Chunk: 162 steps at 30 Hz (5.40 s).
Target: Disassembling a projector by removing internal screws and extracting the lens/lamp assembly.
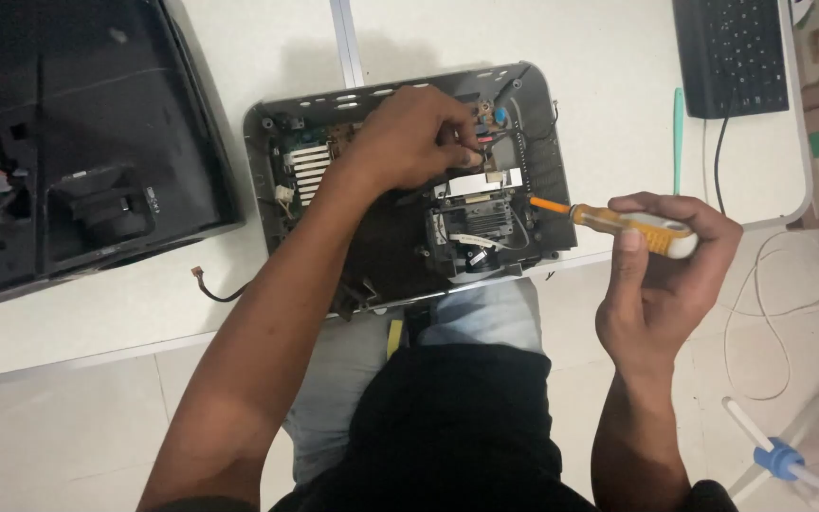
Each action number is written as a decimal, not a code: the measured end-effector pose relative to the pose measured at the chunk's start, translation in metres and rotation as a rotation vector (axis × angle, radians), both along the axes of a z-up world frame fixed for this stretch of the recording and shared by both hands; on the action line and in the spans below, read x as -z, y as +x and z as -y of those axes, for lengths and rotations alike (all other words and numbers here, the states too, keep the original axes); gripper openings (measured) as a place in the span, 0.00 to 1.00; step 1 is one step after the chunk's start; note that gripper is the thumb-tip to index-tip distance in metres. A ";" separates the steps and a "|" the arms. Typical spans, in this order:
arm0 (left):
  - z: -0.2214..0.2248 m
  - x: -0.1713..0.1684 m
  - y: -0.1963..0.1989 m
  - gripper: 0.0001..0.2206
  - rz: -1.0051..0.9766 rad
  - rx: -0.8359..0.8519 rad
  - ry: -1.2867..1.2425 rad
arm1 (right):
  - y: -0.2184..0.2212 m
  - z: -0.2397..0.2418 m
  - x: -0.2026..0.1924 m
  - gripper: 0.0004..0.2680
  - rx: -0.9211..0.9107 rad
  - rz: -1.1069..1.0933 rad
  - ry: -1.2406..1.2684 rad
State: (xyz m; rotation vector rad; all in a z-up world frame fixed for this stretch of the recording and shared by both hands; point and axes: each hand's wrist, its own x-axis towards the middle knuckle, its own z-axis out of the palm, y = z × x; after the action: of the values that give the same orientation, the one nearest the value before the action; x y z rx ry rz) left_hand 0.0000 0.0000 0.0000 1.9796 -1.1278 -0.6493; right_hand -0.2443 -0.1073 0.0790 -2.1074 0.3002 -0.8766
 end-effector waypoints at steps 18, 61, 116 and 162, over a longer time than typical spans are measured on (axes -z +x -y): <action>0.001 -0.003 -0.001 0.04 -0.005 -0.012 0.040 | -0.001 -0.001 0.000 0.09 0.013 -0.007 -0.036; 0.008 -0.033 -0.006 0.05 -0.186 -0.048 0.173 | -0.006 0.040 0.023 0.10 0.116 -0.140 0.083; 0.001 -0.018 -0.002 0.05 -0.087 -0.022 0.169 | 0.057 0.025 -0.063 0.04 -0.420 -0.209 -0.717; 0.013 -0.015 -0.060 0.07 0.284 0.146 -0.169 | 0.043 0.055 -0.061 0.16 -0.224 -0.415 -0.848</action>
State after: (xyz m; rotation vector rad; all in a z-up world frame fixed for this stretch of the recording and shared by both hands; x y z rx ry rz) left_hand -0.0599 -0.0129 0.0149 1.8955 -1.4596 -0.3373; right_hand -0.2017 -0.1628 0.1395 -3.0389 -0.1394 -0.4477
